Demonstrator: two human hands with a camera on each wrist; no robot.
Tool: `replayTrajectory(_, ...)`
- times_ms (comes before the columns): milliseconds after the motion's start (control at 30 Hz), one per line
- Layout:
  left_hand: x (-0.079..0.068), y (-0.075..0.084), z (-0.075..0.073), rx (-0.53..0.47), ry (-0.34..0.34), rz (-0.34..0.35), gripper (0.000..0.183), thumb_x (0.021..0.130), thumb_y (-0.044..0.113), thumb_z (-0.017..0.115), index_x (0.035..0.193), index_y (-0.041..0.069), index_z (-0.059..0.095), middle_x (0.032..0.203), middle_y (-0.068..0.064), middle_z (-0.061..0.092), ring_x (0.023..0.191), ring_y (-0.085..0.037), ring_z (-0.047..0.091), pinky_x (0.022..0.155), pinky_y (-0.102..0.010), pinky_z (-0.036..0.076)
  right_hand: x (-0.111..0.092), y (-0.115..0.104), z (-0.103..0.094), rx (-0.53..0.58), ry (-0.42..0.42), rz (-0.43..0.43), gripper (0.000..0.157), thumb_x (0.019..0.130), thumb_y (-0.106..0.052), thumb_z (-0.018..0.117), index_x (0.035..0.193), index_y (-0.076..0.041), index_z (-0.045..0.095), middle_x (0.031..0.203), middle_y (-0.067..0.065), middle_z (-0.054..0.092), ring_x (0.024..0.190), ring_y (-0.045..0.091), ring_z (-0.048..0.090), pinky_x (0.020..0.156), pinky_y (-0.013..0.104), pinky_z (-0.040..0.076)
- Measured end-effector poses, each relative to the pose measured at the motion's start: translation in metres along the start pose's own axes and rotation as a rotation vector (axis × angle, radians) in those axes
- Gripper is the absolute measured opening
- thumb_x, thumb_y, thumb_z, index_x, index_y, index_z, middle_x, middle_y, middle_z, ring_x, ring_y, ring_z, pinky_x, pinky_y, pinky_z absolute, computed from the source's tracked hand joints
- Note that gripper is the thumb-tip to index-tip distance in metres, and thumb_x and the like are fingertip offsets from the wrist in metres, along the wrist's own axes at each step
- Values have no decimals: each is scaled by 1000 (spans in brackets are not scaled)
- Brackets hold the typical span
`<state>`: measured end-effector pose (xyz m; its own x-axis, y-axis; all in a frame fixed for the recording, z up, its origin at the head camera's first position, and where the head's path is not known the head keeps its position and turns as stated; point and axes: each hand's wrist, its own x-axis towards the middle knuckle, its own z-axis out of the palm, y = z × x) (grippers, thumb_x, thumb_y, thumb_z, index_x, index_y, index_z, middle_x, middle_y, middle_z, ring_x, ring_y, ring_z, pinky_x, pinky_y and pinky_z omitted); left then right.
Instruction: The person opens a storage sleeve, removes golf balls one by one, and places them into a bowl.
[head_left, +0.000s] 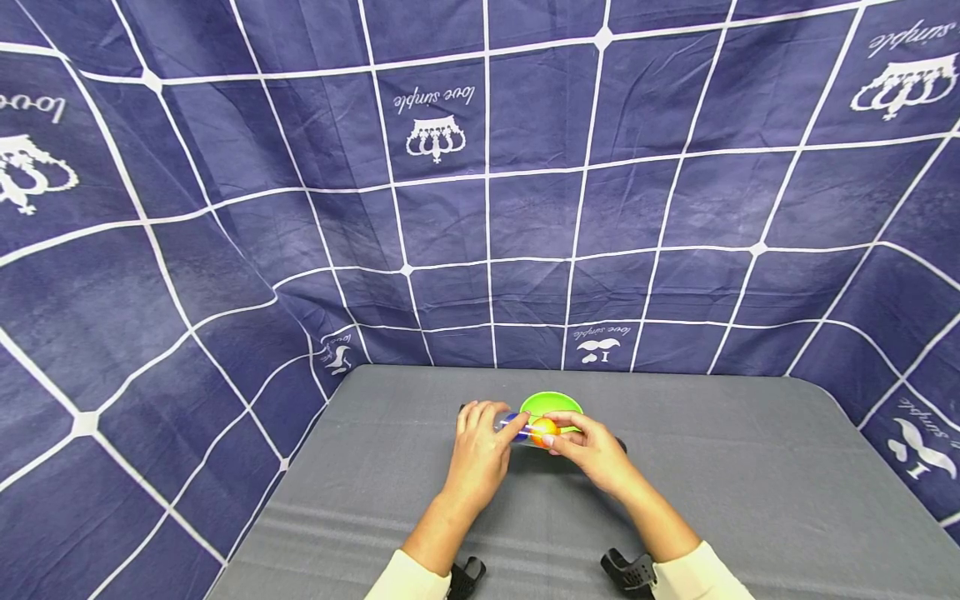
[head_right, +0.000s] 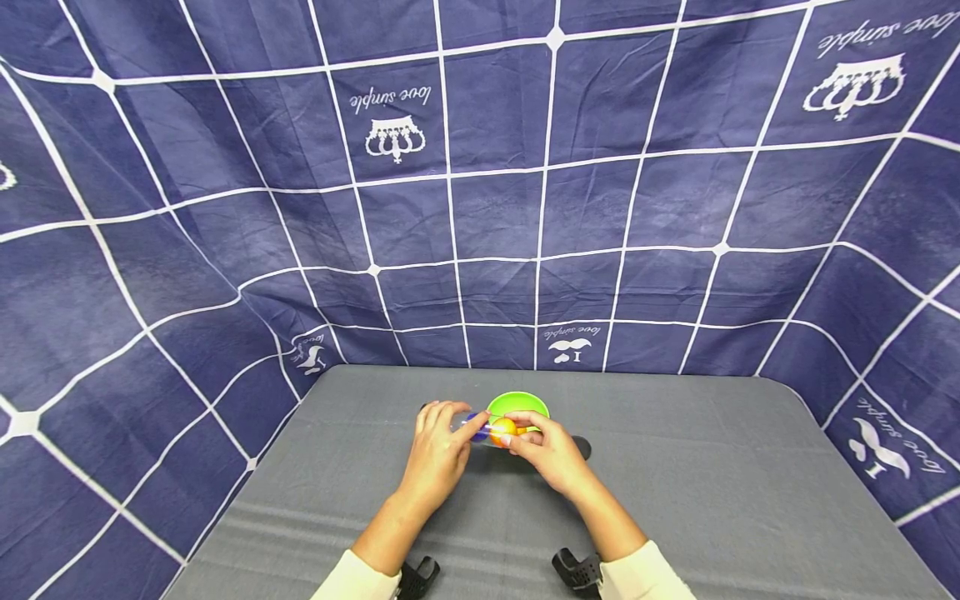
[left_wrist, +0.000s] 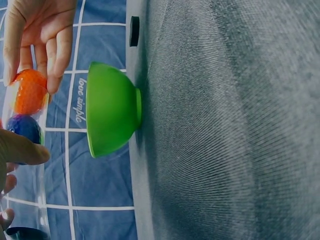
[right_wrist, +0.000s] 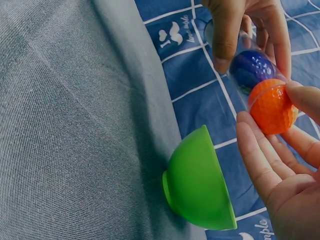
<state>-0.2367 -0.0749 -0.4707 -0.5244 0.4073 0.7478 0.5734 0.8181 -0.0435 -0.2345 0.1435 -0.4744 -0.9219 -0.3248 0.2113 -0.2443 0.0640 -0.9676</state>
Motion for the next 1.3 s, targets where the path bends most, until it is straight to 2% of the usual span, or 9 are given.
replayTrajectory(200, -3, -1, 0, -29, -17, -31, 62, 66, 2, 84, 121, 29, 72, 114, -4, 65, 111, -28, 60, 107, -52, 42, 0, -2, 0, -16, -3, -8, 44, 96, -7, 65, 132, 15, 53, 124, 34, 62, 91, 4, 71, 86, 29, 60)
replayTrajectory(367, -5, -1, 2, -62, -6, -58, 63, 66, 1, 84, 122, 27, 71, 114, -5, 65, 109, -28, 60, 103, -51, 43, 0, -3, -1, -23, 4, -1, 43, 96, -7, 65, 132, 14, 54, 122, 34, 63, 92, 7, 72, 85, 23, 59)
replayTrajectory(567, -9, 0, 3, -110, 3, -94, 60, 69, 4, 85, 123, 27, 71, 113, -5, 65, 107, -28, 60, 99, -48, 44, 0, -3, 0, -20, 26, -2, 42, 95, -6, 66, 132, 11, 56, 125, 34, 62, 92, 3, 70, 84, 21, 58)
replayTrajectory(800, -13, -1, 7, -119, 9, -125, 61, 70, 7, 87, 125, 26, 70, 114, -5, 65, 106, -27, 60, 95, -47, 45, 1, -6, 0, -50, 56, 23, 43, 94, -9, 68, 134, 5, 58, 127, 30, 61, 92, 7, 71, 85, 25, 59)
replayTrajectory(1067, -15, -4, 8, -122, 23, -160, 64, 69, 10, 90, 128, 26, 69, 113, -5, 64, 106, -26, 60, 93, -45, 46, 4, -8, -2, -78, 78, 4, 42, 93, -7, 69, 132, 4, 59, 125, 30, 62, 91, 0, 67, 80, 19, 55)
replayTrajectory(1200, -14, -6, 7, -128, 12, -188, 67, 69, 10, 90, 130, 27, 68, 114, -5, 64, 106, -26, 60, 95, -45, 46, 6, -9, -7, -114, 104, 11, 41, 92, -8, 69, 131, 2, 61, 125, 28, 63, 93, 3, 68, 78, 20, 56)
replayTrajectory(1300, -15, -6, 6, -137, 2, -204, 66, 70, 10, 90, 130, 27, 68, 115, -5, 64, 107, -26, 59, 95, -45, 46, 8, -7, -11, -163, 134, 31, 41, 91, -8, 72, 130, 0, 62, 126, 26, 62, 97, 13, 70, 77, 21, 56)
